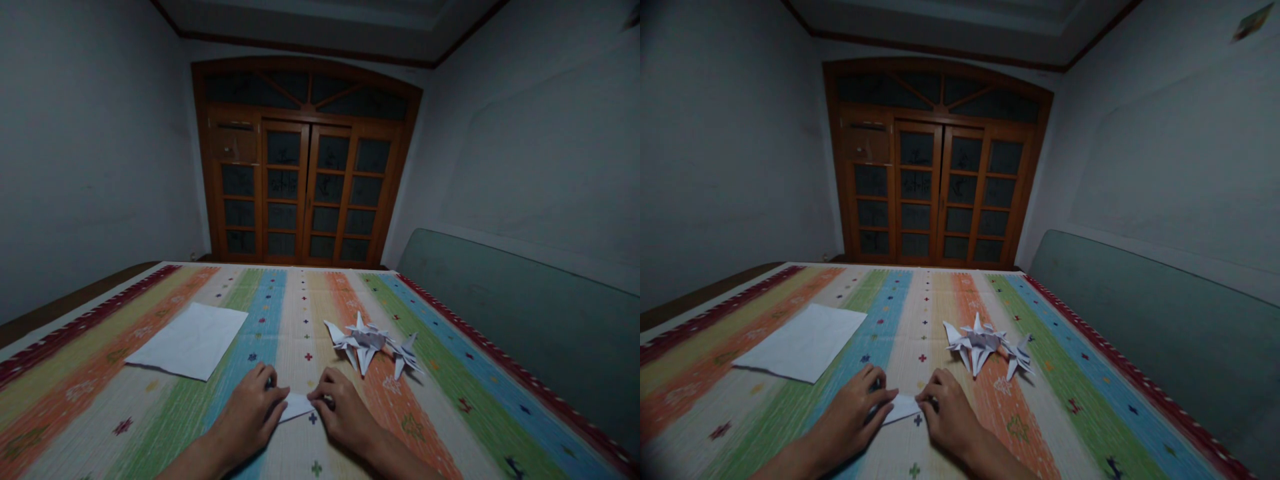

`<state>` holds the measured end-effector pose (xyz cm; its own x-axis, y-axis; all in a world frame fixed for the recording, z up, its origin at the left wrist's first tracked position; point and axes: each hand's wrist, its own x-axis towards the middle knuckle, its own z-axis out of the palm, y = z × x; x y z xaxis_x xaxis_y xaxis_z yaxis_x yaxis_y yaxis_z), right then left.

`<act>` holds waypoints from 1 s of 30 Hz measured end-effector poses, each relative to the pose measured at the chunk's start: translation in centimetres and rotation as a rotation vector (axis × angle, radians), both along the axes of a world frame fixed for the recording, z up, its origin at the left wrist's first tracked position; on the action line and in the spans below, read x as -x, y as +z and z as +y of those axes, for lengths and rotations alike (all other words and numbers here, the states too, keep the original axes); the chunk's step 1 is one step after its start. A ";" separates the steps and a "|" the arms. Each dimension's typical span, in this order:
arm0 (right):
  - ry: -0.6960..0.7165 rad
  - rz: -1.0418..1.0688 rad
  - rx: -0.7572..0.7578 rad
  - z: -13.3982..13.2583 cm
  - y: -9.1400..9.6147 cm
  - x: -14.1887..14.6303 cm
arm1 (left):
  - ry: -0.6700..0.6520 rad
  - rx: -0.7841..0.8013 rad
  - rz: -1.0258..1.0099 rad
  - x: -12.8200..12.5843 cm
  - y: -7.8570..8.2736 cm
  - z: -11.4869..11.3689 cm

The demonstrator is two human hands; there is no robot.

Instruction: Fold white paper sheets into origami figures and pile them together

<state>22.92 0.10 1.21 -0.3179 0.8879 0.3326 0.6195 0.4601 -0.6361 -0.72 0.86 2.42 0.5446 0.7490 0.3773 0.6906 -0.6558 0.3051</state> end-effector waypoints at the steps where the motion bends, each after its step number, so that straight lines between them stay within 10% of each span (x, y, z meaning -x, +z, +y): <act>1: -0.005 -0.020 -0.005 -0.1 0.1 0.1 | -0.004 -0.001 0.013 0.0 0.0 -0.1; 14: -0.102 0.078 0.094 0.9 -0.5 -0.2 | 0.139 0.346 -0.066 0.4 0.6 0.9; 30: -0.190 -0.075 0.075 0.9 -0.3 0.8 | 0.369 0.309 -0.084 -0.3 0.8 1.3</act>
<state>22.16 0.99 0.89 -0.1637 0.9556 0.2451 0.7374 0.2836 -0.6131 -0.39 2.17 3.21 0.1985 0.9703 0.1384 0.8247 -0.2416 0.5114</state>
